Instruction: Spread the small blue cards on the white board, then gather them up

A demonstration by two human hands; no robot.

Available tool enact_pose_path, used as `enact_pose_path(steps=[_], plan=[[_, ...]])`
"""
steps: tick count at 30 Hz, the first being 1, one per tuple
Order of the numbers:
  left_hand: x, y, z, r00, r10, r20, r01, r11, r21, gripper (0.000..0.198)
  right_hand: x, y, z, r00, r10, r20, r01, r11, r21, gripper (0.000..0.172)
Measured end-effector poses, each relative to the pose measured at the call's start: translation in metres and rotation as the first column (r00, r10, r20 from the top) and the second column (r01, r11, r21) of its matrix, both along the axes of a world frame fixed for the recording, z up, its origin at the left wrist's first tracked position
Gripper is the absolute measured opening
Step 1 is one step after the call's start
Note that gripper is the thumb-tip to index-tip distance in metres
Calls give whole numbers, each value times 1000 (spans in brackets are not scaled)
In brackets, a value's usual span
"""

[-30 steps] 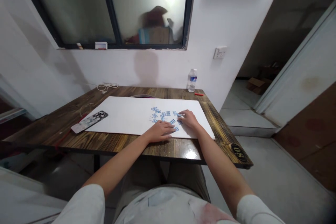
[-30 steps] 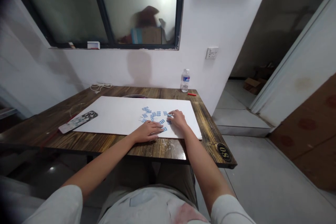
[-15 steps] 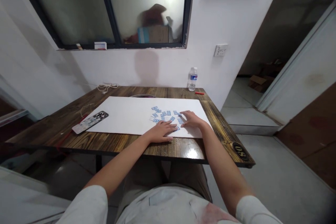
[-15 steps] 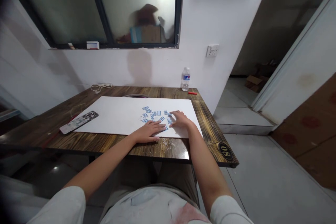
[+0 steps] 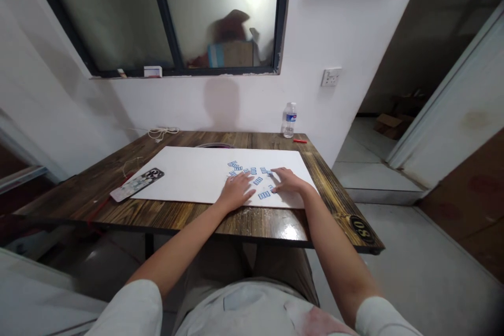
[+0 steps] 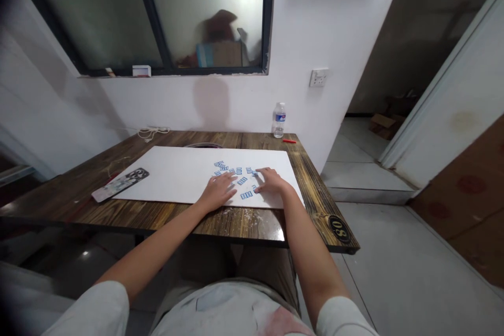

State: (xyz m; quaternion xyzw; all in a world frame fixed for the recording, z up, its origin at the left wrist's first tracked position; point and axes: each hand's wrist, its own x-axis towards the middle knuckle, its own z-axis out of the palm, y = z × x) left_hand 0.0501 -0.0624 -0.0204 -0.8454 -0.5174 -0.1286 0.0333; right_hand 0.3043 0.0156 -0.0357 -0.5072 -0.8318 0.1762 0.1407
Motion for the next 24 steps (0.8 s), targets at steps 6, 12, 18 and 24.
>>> enact_pose_path(steps=[6, 12, 18, 24], plan=[[-23, 11, 4, 933, 360, -14, -360, 933, 11, 38, -1, -3, 5, 1000, 15, -16, -13, 997, 77, 48], [-32, 5, 3, 914, 391, -108, -399, 915, -57, 48, 3, -5, 5, 986, -9, 164, 1, 999, 49, 47], [-34, -3, 5, 921, 382, -72, -387, 918, -81, 49, 1, -6, 8, 987, 11, 158, -24, 996, 80, 45], [-42, -21, -2, 926, 346, -150, -365, 923, -126, 53, 1, -7, 5, 981, 29, 190, -31, 999, 9, 44]])
